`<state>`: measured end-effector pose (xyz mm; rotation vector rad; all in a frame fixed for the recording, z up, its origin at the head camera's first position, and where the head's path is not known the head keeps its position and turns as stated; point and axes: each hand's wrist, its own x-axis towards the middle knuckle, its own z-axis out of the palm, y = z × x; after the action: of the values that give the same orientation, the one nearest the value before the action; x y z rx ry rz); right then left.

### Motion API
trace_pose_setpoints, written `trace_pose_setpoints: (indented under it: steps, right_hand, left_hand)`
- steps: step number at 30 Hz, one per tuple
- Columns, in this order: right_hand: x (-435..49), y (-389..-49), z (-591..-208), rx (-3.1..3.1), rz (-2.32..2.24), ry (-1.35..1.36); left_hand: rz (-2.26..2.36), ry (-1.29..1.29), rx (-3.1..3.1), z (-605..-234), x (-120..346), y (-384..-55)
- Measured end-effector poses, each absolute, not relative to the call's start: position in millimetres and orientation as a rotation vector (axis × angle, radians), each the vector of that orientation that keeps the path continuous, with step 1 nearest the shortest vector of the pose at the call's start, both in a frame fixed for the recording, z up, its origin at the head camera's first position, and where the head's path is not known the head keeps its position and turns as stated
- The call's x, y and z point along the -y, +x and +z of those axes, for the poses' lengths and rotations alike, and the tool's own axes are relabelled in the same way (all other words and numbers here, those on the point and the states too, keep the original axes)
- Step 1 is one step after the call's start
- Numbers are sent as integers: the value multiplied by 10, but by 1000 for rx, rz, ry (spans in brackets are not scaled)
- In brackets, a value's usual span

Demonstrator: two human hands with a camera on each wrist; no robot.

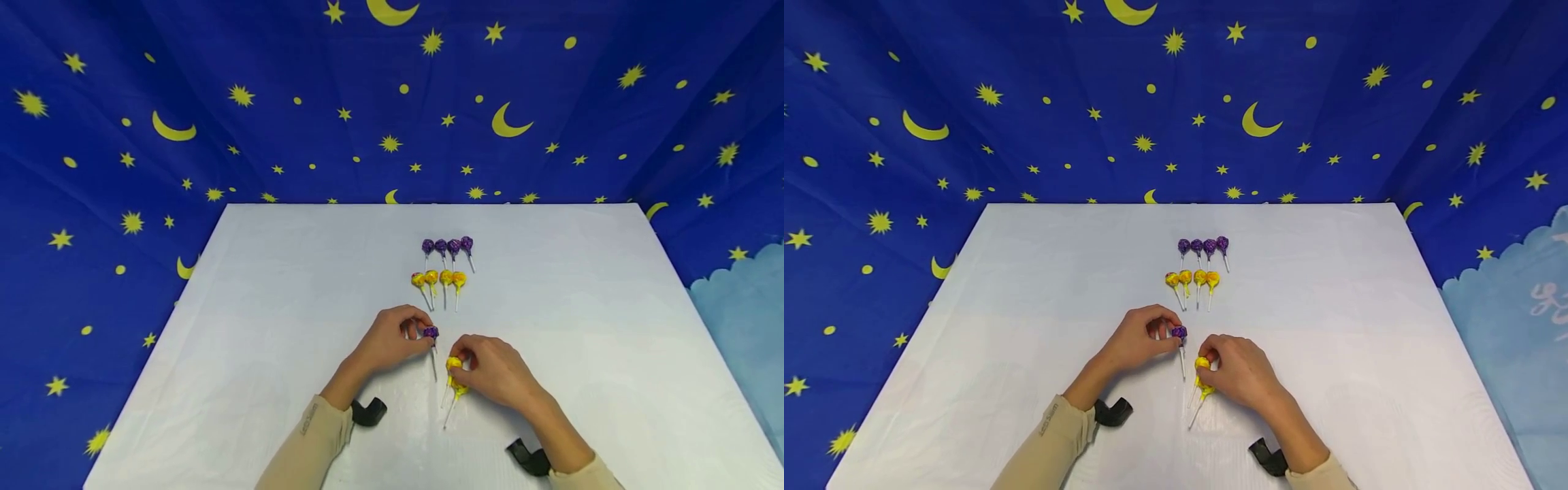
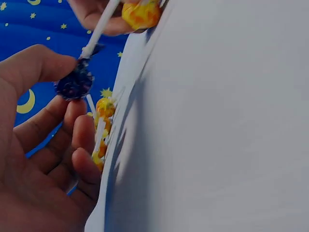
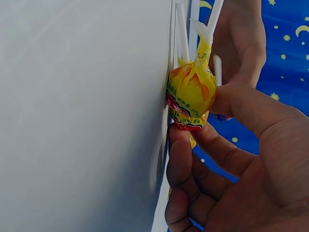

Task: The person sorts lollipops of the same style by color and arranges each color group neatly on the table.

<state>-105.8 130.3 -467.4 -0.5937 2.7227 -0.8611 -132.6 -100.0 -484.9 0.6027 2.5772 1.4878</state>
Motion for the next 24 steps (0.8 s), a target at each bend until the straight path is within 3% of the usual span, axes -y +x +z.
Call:
trace_pose_setpoints:
  steps: [24]
  right_hand:
    - [-1289, -1044, -4635, -2713, -866, -542]
  left_hand:
    - [1516, 471, -2774, -4490, 1069, -1988]
